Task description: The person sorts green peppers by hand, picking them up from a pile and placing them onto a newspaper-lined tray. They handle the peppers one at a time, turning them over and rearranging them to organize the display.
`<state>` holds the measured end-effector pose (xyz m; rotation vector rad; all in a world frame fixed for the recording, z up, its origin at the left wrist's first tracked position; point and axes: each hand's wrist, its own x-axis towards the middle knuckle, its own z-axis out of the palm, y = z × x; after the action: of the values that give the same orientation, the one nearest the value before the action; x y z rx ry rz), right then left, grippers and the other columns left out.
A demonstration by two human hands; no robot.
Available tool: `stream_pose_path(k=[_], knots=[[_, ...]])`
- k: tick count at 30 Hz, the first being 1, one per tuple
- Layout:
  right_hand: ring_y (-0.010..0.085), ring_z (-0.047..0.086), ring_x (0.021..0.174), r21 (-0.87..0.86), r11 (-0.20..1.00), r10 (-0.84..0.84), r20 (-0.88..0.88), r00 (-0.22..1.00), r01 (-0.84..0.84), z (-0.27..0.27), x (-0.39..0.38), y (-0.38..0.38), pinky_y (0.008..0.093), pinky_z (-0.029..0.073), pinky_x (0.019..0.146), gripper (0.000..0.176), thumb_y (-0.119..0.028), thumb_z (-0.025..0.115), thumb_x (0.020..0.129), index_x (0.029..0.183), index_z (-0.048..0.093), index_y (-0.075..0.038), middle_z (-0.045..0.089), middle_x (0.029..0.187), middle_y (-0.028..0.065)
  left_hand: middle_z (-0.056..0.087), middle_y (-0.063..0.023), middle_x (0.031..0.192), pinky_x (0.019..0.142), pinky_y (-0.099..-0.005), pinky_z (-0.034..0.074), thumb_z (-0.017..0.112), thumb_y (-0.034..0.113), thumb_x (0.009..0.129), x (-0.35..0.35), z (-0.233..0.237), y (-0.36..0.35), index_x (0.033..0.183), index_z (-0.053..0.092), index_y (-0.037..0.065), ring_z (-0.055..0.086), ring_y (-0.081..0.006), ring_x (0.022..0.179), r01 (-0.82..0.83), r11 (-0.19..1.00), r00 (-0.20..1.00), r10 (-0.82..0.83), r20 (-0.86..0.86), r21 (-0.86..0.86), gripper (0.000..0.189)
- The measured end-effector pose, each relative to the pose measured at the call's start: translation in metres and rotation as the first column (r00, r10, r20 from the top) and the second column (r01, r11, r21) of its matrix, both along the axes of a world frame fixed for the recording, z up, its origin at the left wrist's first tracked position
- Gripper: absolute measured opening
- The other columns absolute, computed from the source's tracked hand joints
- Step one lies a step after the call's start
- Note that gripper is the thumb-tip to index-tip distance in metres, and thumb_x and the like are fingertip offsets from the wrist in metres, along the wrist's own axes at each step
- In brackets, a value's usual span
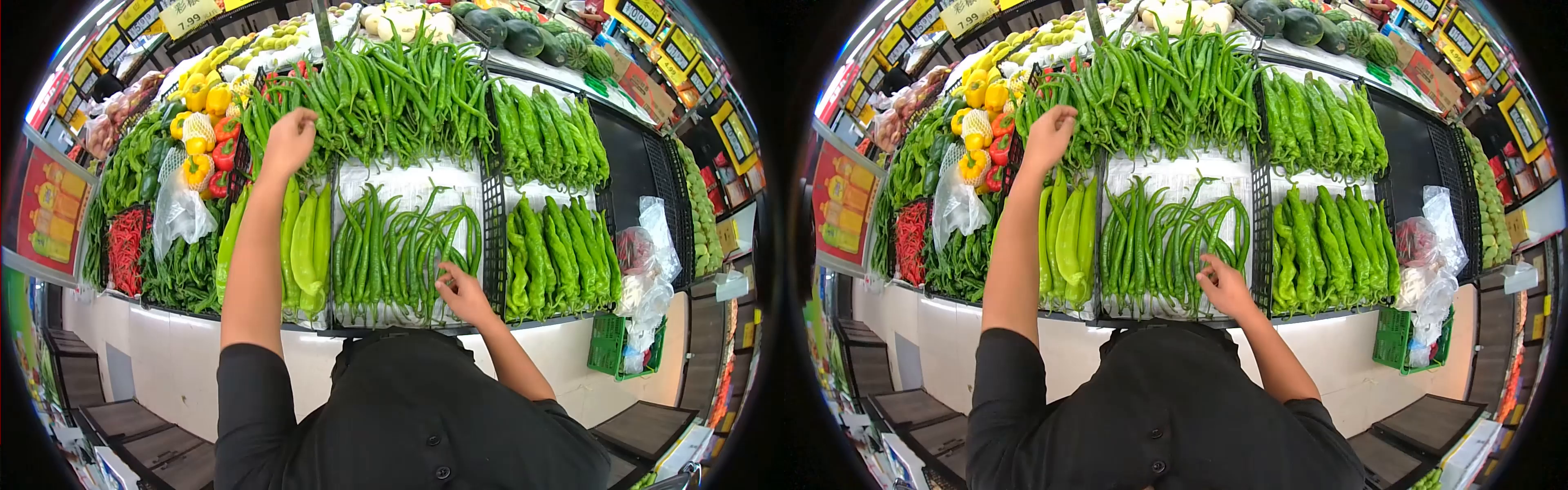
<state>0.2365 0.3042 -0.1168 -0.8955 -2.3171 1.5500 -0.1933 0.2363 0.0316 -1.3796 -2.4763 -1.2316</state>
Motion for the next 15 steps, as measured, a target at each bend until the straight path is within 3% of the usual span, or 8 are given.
stream_pose_path(k=[2, 6, 9, 13, 15], knots=[[0.0206, 0.065, 0.073, 0.007, 1.000, 0.020, -0.029, 0.999, -0.020, -0.001, 0.003, -0.003, 0.0349, 0.053, 0.069, 0.045, -0.014, 0.066, 0.093, 0.134, 0.055, 0.000, 0.070, 0.098, 0.0122, 0.072, -0.0214, 0.101, 0.084, -0.0427, 0.054, 0.059, 0.017, 0.090, -0.024, 0.002, 0.026, 0.110, 0.069, 0.004, 0.069, -0.0354, 0.094, -0.029, 0.997, 0.994, 0.022, -0.109, -0.068, 0.027], [0.0214, 0.065, 0.076, 0.017, 0.999, 0.043, -0.066, 0.997, -0.042, 0.000, 0.006, -0.007, 0.0353, 0.053, 0.070, 0.046, -0.012, 0.067, 0.092, 0.135, 0.054, 0.001, 0.069, 0.097, 0.0117, 0.069, -0.0258, 0.105, 0.089, -0.0488, 0.052, 0.065, 0.024, 0.084, -0.051, -0.022, 0.064, 0.120, 0.064, 0.007, 0.066, -0.0425, 0.104, -0.131, 0.960, 0.991, 0.137, 0.005, -0.246, 0.040], [0.0216, 0.065, 0.076, 0.007, 0.999, 0.042, -0.064, 0.997, -0.041, 0.004, 0.008, -0.007, 0.0355, 0.053, 0.070, 0.045, -0.012, 0.067, 0.092, 0.134, 0.055, 0.001, 0.068, 0.098, 0.0115, 0.067, -0.0294, 0.108, 0.093, -0.0493, 0.052, 0.068, 0.027, 0.083, -0.046, -0.034, 0.073, 0.127, 0.058, 0.006, 0.064, -0.0456, 0.106, -0.211, 0.920, 0.975, 0.176, -0.134, -0.329, 0.049], [0.0223, 0.064, 0.077, -0.008, 0.999, 0.043, -0.088, 0.995, -0.044, 0.000, 0.010, -0.005, 0.0356, 0.053, 0.070, 0.044, -0.012, 0.066, 0.093, 0.134, 0.055, 0.001, 0.067, 0.098, 0.0118, 0.061, -0.0365, 0.117, 0.096, -0.0518, 0.051, 0.071, 0.024, 0.083, -0.041, -0.040, 0.078, 0.136, 0.043, 0.001, 0.062, -0.0505, 0.109, -0.245, 0.877, 0.970, 0.221, -0.106, -0.413, 0.064], [0.0226, 0.065, 0.077, -0.007, 0.999, 0.047, -0.091, 0.995, -0.048, -0.001, 0.009, -0.003, 0.0357, 0.053, 0.071, 0.043, -0.012, 0.066, 0.093, 0.133, 0.055, 0.001, 0.067, 0.099, 0.0123, 0.059, -0.0375, 0.119, 0.096, -0.0520, 0.051, 0.069, 0.019, 0.083, -0.045, -0.040, 0.081, 0.139, 0.042, 0.011, 0.061, -0.0517, 0.109, -0.199, 0.885, 0.980, 0.166, -0.114, -0.420, 0.062]])
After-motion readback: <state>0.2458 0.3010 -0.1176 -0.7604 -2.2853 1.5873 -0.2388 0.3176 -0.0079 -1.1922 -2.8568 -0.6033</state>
